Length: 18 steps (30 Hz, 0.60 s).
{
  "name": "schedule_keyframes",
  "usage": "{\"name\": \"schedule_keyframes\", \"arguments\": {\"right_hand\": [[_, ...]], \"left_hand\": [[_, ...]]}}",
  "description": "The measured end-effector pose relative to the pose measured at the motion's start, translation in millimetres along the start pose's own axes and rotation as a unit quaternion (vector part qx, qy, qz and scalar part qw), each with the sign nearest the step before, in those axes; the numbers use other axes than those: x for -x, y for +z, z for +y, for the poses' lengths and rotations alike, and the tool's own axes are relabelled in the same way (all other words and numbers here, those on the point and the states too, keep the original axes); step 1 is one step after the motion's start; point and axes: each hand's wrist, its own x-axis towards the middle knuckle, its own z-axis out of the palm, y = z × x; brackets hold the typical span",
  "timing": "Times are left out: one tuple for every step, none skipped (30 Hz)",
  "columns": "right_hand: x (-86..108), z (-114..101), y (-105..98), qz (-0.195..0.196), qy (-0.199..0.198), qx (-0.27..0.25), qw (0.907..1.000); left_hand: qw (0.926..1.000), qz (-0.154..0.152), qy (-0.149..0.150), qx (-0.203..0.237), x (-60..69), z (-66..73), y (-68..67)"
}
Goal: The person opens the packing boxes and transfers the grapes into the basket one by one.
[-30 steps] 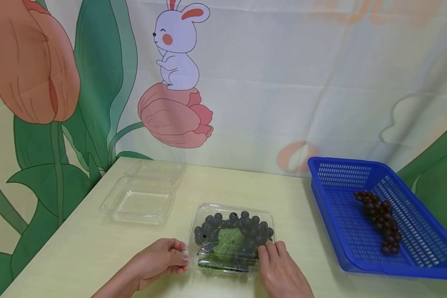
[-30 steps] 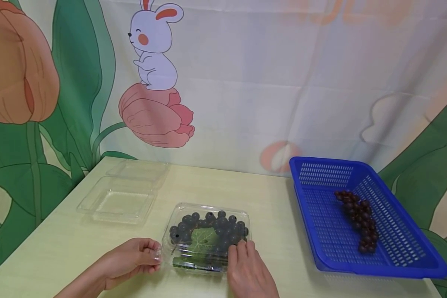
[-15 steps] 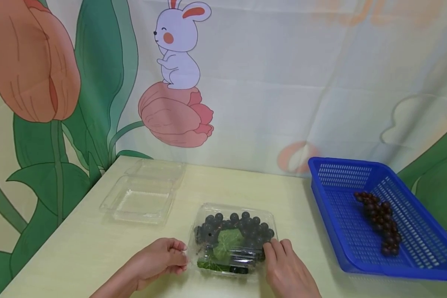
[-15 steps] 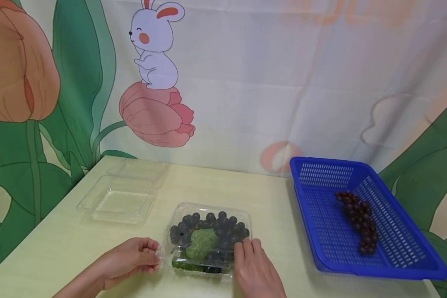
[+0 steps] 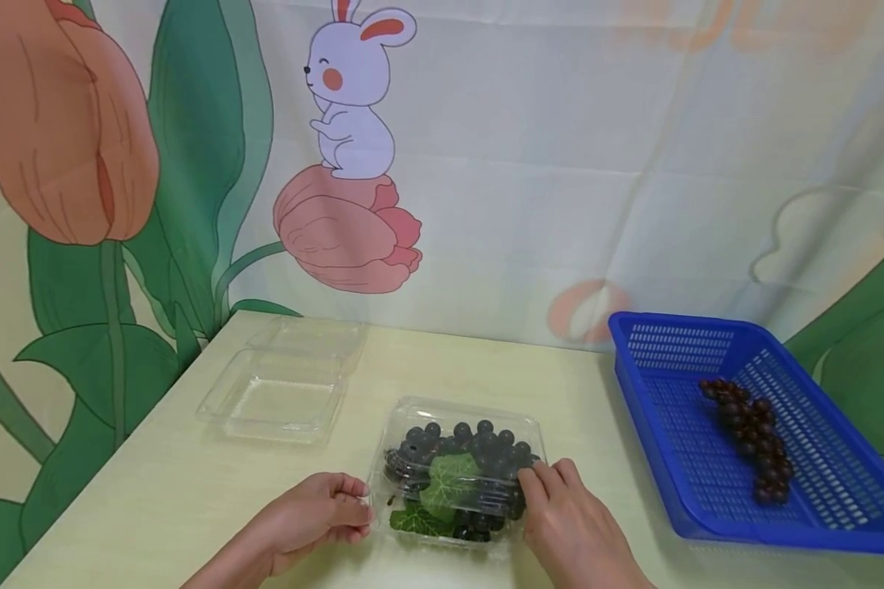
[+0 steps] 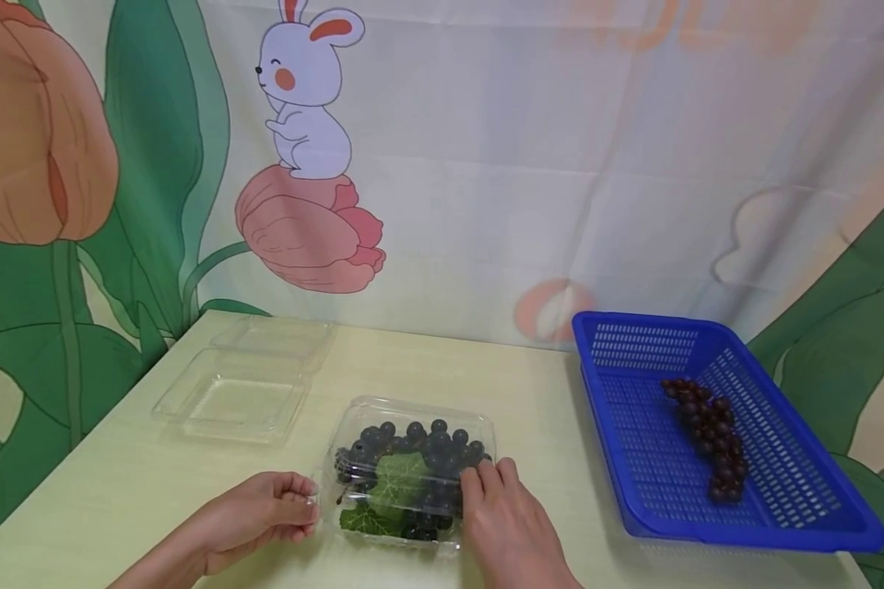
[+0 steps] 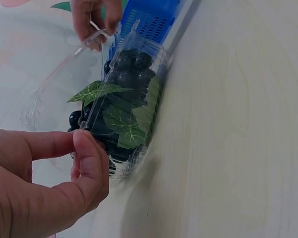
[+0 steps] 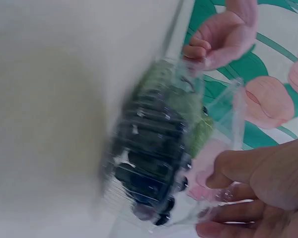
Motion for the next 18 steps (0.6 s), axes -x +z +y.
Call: {"name": "schedule_keyframes", "arguments": {"right_hand": [[-1.5,1,-2,-0.008,0.006,-0.007,0.9999],[-2.9,2,-5,-0.012,0.008,-0.011,0.9998],[-4.5,3,-7,-0.017,0.012,-0.016,0.9997],[-6.4,4,-9,-0.020,0.015,-0.020,0.9995],[-8.0,6,-11,-0.019,0.015,-0.020,0.9995],[-9.8,7,-13,-0.021,0.016,-0.022,0.9994],[-11.8,8,-15,-0.023,0.016,-0.024,0.9993],[-14.0,10,-17,-0.027,0.017,-0.027,0.9991],[-16.0,11,-19,-0.032,0.021,-0.032,0.9988],[-18.0,12,-22,-0.035,0.023,-0.035,0.9985],[-19.9,14,-24,-0.036,0.024,-0.041,0.9982],[-21.9,15,-26,-0.040,0.028,-0.050,0.9976],[-23.6,16,-29,-0.042,0.032,-0.058,0.9969],[-25.0,17,-30,-0.043,0.033,-0.065,0.9964],[-26.3,18,-32,-0.042,0.034,-0.071,0.9960],[-27.8,18,-34,-0.043,0.034,-0.075,0.9957],[-29.5,20,-35,-0.047,0.034,-0.083,0.9949],[-31.2,21,-36,-0.053,0.035,-0.089,0.9940]], "left_hand": [[1.0000,0.000,0.001,0.000,-0.3,-0.4,-0.1],[1.0000,0.000,0.002,0.000,-0.6,-0.8,-0.1],[1.0000,0.000,0.002,0.000,-1.0,-1.3,-0.4],[1.0000,0.000,0.003,0.000,-1.1,-1.4,-0.7],[1.0000,-0.001,0.005,0.001,-1.0,-1.7,-0.9],[1.0000,-0.001,0.008,0.001,-0.9,-1.9,-1.1],[0.9999,-0.002,0.011,0.001,-0.7,-2.2,-1.2],[0.9999,-0.003,0.015,0.001,-0.6,-2.5,-1.4],[0.9998,-0.003,0.018,0.002,-0.5,-2.7,-1.5],[0.9997,-0.005,0.022,0.002,-0.4,-2.9,-1.5],[0.9997,-0.005,0.024,0.002,-0.1,-3.0,-1.4],[0.9997,-0.005,0.025,0.003,0.1,-3.1,-1.2],[0.9996,-0.004,0.026,0.002,0.1,-3.3,-1.1],[0.9997,-0.004,0.025,0.002,0.1,-3.2,-0.9],[0.9997,-0.003,0.022,0.002,0.0,-3.2,-0.7],[0.9998,-0.002,0.021,0.002,-0.1,-3.0,-0.5],[0.9998,-0.001,0.019,0.002,0.0,-2.6,-0.4],[0.9998,-0.001,0.018,0.002,-0.1,-2.3,-0.3]]}}
